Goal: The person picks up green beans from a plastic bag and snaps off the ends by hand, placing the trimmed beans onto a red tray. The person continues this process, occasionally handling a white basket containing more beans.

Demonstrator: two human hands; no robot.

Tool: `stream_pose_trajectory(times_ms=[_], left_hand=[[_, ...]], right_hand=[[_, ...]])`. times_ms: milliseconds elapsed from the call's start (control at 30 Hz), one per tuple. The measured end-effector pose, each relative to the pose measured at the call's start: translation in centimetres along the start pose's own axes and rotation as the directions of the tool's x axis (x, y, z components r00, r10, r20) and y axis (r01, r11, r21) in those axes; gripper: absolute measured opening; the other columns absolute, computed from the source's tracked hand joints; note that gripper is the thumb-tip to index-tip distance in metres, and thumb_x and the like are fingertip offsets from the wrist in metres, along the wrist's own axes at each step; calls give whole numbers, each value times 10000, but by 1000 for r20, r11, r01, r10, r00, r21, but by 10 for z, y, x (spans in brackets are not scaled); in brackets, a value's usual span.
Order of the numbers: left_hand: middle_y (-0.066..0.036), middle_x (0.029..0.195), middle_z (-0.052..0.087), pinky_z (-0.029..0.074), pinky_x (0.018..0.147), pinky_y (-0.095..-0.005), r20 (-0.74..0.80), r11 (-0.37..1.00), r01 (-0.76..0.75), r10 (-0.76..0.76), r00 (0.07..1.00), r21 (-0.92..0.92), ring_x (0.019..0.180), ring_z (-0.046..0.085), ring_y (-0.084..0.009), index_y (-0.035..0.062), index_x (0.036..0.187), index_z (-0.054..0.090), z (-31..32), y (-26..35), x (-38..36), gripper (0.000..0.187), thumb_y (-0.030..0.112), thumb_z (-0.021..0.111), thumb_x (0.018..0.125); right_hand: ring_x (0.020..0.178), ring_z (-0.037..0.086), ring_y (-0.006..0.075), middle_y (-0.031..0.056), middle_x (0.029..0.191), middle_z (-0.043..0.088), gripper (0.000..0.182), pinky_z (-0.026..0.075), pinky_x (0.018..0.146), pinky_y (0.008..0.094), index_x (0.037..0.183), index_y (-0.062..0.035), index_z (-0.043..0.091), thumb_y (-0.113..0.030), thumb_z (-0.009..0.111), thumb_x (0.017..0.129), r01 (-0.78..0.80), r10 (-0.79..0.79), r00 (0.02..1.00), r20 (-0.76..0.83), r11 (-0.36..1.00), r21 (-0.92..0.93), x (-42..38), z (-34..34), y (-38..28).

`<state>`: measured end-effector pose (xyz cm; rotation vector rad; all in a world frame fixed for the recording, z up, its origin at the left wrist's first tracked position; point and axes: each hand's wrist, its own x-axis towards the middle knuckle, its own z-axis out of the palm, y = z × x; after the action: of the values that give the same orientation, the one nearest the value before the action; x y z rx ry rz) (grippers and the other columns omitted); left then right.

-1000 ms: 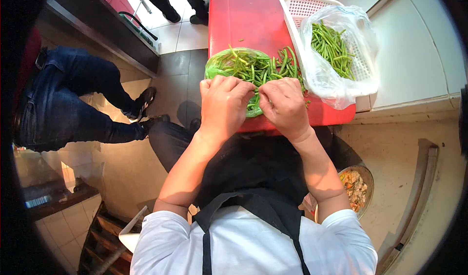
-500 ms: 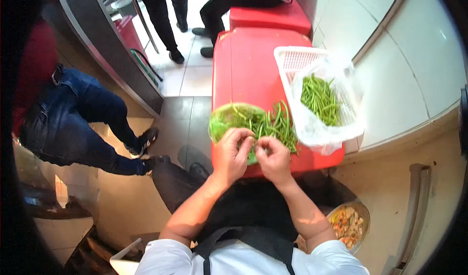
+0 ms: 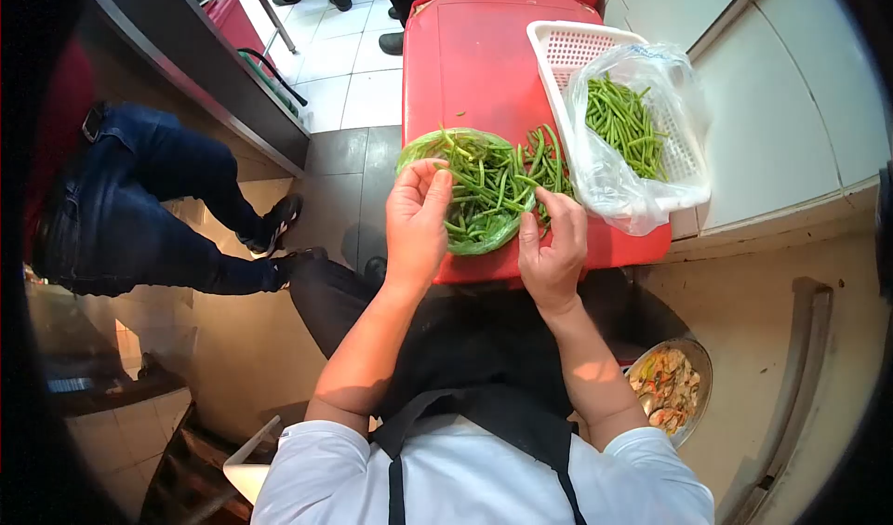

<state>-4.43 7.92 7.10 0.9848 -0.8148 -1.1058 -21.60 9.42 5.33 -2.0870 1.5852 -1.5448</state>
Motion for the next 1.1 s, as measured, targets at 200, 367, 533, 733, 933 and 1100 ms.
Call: stream_pose_trajectory(times_ms=[200,367,533,733,933,1100], left_hand=[[32,836,552,378,632,-197,25,999,28,-27,999,-41,698,453,-47,52,1110,604,6,2,-5,106,131,596,1039],[28,855,558,382,639,-195,12,993,47,-46,999,-111,707,461,-50,55,1117,604,5,-2,-6,99,116,589,1041],[28,927,587,410,670,-226,67,942,156,-142,988,-297,770,493,-67,109,1133,601,2,-9,-9,95,146,567,1052],[26,971,609,426,704,-295,175,638,474,-474,863,-607,822,522,-120,179,1133,600,9,-11,-16,98,202,537,1061],[24,938,641,423,693,-280,58,802,340,-359,932,-491,768,530,-102,148,1097,599,-5,-6,-1,78,188,569,1037],[-33,982,665,425,664,-251,31,992,52,-48,998,-116,736,513,-52,35,1112,613,44,8,24,141,128,620,1006]], right_hand=[[903,640,314,122,913,651,177,519,809,415,1002,-34,698,-53,738,831,56,-83,987,138,981,185,29,5,-22],[872,641,329,118,896,654,146,521,796,425,941,-37,680,-18,717,801,105,-127,983,135,982,156,30,15,-19],[805,640,272,106,871,641,81,522,746,369,928,-25,664,-10,668,848,-188,150,979,137,927,326,20,22,-20],[737,609,197,90,851,623,76,505,689,311,979,-22,652,-26,624,909,-472,390,876,283,580,664,3,29,-16],[844,660,339,166,959,673,193,538,752,420,1102,-20,659,-32,659,910,-118,121,991,60,992,-42,-13,2,31],[924,669,346,168,1004,685,230,544,820,419,1122,-16,663,-18,665,892,-155,153,982,107,988,11,-17,0,29]])
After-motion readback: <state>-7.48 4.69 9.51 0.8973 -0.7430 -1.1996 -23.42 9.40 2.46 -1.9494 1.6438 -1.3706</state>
